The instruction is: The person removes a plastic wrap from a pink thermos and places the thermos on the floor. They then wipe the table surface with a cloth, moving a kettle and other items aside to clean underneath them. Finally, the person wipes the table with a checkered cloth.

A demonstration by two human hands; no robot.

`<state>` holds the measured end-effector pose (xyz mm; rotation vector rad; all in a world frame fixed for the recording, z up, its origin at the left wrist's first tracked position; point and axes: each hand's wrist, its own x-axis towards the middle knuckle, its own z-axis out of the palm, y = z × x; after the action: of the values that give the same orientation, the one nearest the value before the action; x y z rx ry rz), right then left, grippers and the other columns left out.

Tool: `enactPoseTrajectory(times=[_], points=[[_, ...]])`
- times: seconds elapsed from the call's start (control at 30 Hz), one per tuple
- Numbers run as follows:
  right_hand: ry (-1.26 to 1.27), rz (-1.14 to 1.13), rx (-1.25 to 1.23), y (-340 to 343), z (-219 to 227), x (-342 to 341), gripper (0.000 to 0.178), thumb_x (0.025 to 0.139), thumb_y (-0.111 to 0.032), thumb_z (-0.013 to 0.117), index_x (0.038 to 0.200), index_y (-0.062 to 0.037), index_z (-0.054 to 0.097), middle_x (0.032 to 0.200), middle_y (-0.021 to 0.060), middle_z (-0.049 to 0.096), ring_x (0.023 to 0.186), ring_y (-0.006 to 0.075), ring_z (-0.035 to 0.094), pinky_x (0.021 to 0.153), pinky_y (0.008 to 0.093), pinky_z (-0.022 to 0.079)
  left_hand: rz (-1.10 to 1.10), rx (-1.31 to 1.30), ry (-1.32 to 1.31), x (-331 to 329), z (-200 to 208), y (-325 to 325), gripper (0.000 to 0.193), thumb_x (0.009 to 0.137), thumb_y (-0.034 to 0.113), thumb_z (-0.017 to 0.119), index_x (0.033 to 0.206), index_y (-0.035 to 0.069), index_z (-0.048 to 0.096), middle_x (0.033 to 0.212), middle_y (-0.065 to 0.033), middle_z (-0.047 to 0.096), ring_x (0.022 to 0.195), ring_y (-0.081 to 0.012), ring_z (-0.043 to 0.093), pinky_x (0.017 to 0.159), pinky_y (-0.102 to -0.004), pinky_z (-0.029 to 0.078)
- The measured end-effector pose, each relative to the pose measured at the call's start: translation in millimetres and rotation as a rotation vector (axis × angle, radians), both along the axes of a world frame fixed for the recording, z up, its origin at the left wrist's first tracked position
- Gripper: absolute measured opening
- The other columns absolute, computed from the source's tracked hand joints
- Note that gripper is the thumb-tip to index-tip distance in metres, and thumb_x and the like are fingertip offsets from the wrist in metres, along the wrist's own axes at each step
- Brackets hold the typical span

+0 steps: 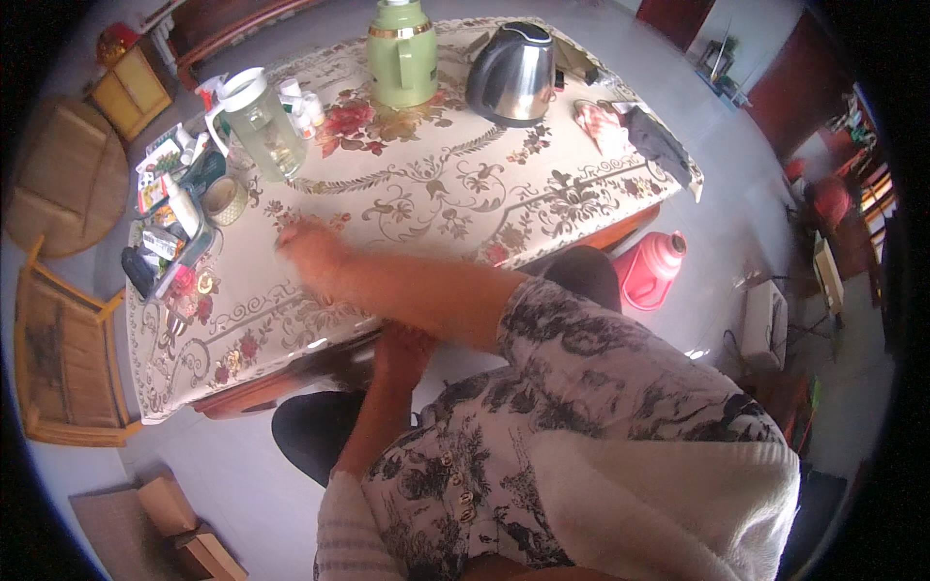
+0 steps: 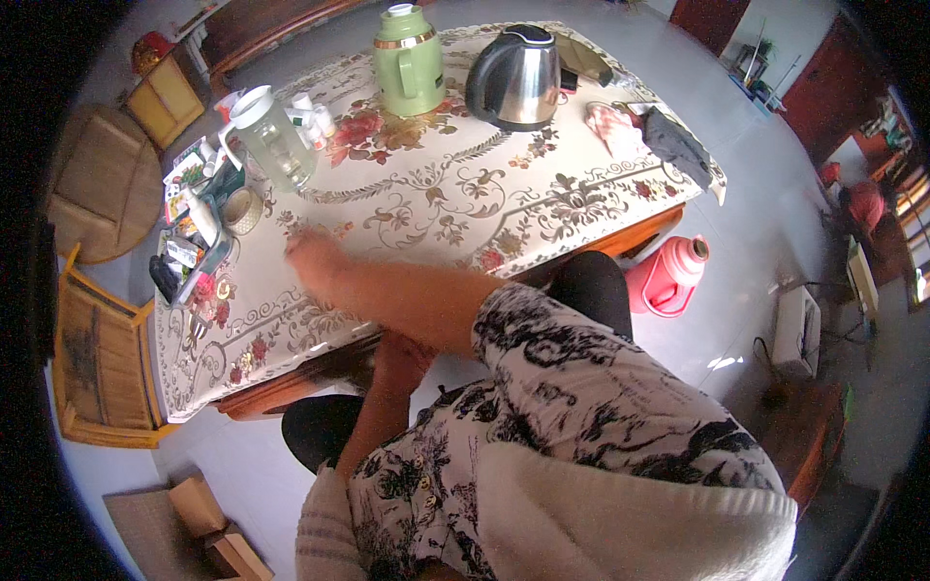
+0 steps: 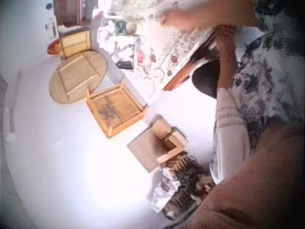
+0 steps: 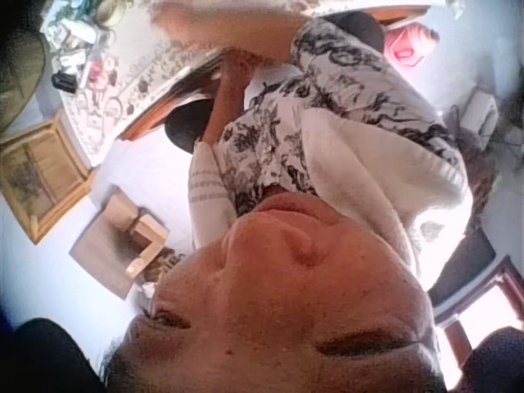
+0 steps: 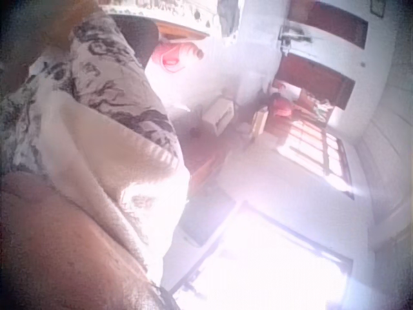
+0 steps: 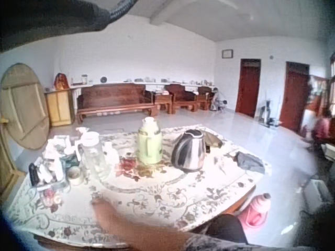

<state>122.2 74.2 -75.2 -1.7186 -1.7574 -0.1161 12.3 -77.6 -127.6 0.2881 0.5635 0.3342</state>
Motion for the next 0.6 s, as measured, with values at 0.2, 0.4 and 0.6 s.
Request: enactPoseTrajectory(times=[0.2,0.4,0.6], points=[[-0.307,-0.388,0.069,7.2,7.1,159.6,0.016,0.081,-0.015,0.058,0.086,-0.0049,0.070,0.089,0.0152,0.067,0.085,0.0304,0.066,0.075,0.0410,0.053,-0.166,-0.487,-0.340,-2.7,-32.3,7.6,0.048,0.096,0.030,0.043,0.121,-0.011,0.051,0.121,-0.0231,0.058,0.110,-0.0330,0.059,0.093,-0.0424,0.051],[-0.244,-0.830,-0.007,-62.0,39.8,230.1,0.021,0.083,-0.013,0.055,0.094,-0.0066,0.072,0.095,0.0138,0.069,0.091,0.0323,0.066,0.080,0.0422,0.053,-0.067,-0.121,-0.095,-20.2,-14.2,6.7,0.051,0.096,0.034,0.043,0.125,-0.007,0.050,0.123,-0.0219,0.057,0.111,-0.0339,0.057,0.094,-0.0422,0.050],[-0.196,-0.262,-0.167,34.2,27.3,-2.3,0.017,0.074,-0.008,0.061,0.088,-0.0038,0.070,0.100,0.0146,0.066,0.095,0.0299,0.064,0.080,0.0379,0.054,0.073,-0.023,-0.001,-22.6,-1.8,16.5,0.051,0.097,0.046,0.044,0.135,0.012,0.046,0.138,-0.0119,0.049,0.124,-0.0312,0.047,0.100,-0.0437,0.043]])
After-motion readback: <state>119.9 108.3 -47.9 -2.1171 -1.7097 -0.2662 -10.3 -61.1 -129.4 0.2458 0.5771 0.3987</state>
